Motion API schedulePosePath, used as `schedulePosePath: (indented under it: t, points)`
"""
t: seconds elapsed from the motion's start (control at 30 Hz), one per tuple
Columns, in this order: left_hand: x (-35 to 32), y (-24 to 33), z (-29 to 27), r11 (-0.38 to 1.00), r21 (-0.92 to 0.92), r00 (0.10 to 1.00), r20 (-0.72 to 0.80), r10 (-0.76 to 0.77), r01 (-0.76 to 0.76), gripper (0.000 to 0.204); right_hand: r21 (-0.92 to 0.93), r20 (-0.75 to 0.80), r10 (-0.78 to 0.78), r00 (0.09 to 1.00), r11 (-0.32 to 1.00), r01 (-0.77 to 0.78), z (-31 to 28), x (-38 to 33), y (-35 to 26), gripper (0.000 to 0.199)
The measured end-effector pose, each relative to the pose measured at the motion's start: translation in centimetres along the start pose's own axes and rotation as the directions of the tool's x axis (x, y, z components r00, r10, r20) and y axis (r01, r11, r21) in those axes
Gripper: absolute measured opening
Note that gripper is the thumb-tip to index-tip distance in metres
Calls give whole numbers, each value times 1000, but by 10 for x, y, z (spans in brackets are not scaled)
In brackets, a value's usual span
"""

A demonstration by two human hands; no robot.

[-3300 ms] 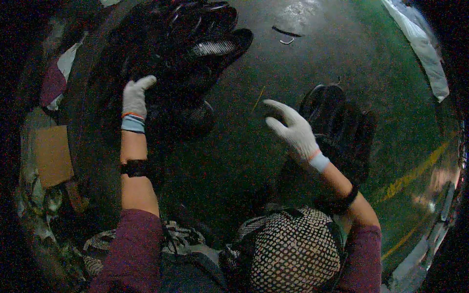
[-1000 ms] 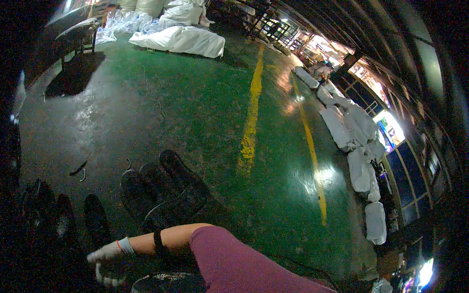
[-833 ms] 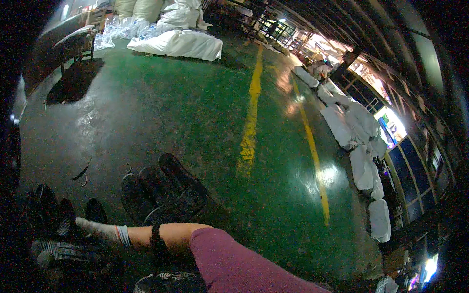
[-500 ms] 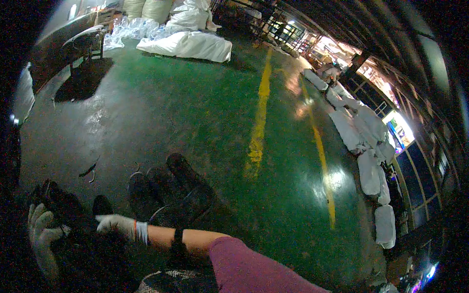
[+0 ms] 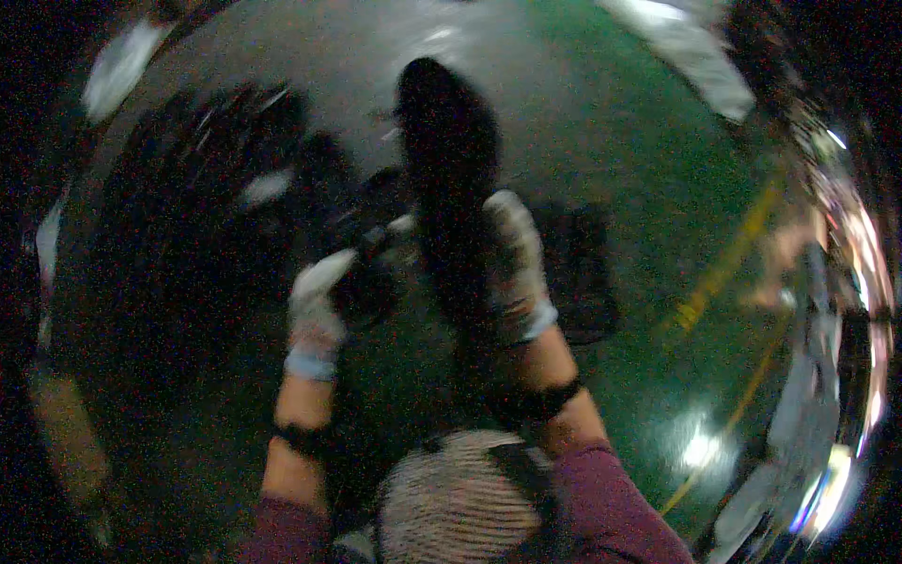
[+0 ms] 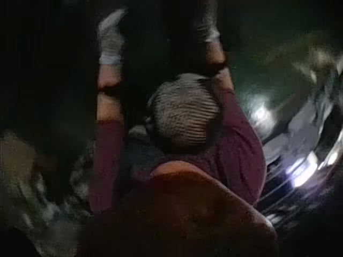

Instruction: The recorder is sorting and stacking black shoe soles on a factory floor.

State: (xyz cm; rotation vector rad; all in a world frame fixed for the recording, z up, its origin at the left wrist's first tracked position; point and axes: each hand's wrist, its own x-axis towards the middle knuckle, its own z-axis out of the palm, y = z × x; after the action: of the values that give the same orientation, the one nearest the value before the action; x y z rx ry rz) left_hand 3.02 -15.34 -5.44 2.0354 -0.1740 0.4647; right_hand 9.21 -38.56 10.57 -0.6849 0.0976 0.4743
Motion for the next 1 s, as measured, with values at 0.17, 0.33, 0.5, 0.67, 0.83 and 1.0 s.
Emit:
schedulePosePath:
  t: [0.17, 0.33, 0.5, 0.67, 0.83, 1.0]
  points:
    - [8, 48, 40, 379, -765, 700, 128, -702, 520, 47, -677, -1, -333, 943, 695, 245, 0, 31, 51, 76]
    - [-47, 19, 51, 676, -611, 849, -11, -528, 412, 70, -885, 296, -301, 907, -444, 141, -13, 36, 104, 81]
    - [-49, 20, 66, 673, -617, 887, 92, -453, 408, 58, -929, 155, -285, 946, -367, 42, -23, 12, 92, 67]
    - [-8, 67, 19, 219, -652, 610, 463, -644, 726, 53, -976, 208, -197, 958, 29, 218, -49, -36, 57, 82]
    - [60, 71, 6, 574, -388, 620, 731, -285, 721, 69, -958, 136, -310, 941, 200, 205, -87, 4, -81, 83]
    - [139, 35, 74, 322, -472, 447, 881, 152, 821, 62, -788, 71, 26, 997, 614, 40, -86, 17, -124, 53]
